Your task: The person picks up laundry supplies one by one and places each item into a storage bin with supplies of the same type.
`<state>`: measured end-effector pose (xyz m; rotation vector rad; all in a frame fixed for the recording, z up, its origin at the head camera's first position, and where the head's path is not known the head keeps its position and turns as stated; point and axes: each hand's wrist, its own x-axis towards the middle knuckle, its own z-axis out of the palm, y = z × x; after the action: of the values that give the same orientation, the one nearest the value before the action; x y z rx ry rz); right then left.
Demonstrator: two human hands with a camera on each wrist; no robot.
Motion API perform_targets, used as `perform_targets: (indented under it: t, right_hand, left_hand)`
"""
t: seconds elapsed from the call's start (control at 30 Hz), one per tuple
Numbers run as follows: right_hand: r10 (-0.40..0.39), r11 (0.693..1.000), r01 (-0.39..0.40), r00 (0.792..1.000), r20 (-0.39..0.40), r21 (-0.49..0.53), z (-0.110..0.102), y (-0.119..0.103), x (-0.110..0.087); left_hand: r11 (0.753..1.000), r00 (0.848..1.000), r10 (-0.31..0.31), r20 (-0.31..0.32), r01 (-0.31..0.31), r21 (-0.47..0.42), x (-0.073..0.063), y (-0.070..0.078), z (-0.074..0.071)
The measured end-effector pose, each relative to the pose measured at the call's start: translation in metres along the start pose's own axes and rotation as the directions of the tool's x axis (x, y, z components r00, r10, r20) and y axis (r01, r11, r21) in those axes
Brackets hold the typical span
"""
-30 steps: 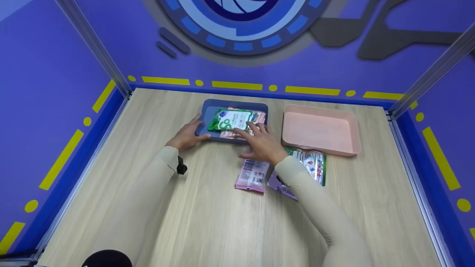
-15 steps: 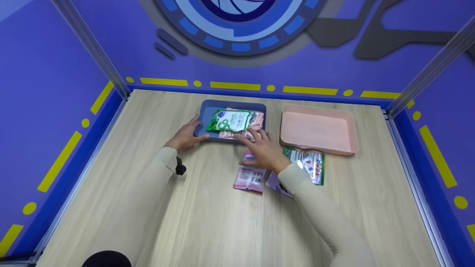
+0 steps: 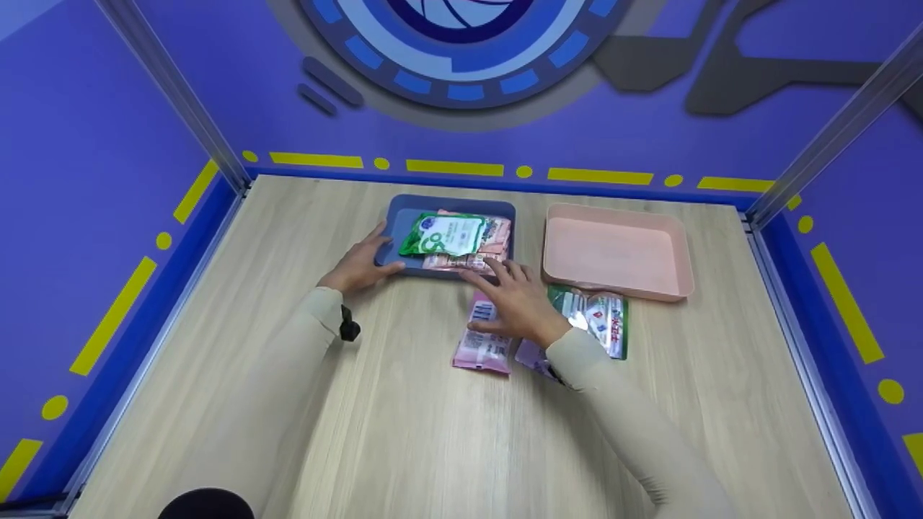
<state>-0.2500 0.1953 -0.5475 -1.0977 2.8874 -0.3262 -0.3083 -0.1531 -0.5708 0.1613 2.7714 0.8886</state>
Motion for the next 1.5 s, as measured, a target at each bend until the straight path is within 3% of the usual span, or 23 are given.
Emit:
perform_targets:
  t: [0.87,1.27,1.5]
  right_hand:
    - [-0.019,1.000,0.019,1.000,0.013,0.010,0.015,-0.006,-0.022]
    - [0.025,0.997,-0.031,0.996,0.089,0.065,0.022,-0.007,-0.032]
    - [0.014,0.998,-0.019,0.998,0.069,0.065,0.026,-0.010,-0.038]
  left_hand:
    - [1.000,1.000,-0.010,0.010,0.010,-0.006,0.000,-0.001,0.001]
    - [1.000,1.000,0.015,-0.001,-0.015,0.024,-0.003,0.002,0.001]
    - [1.000,1.000,0.008,-0.001,-0.008,0.005,-0.005,0.003,0.000]
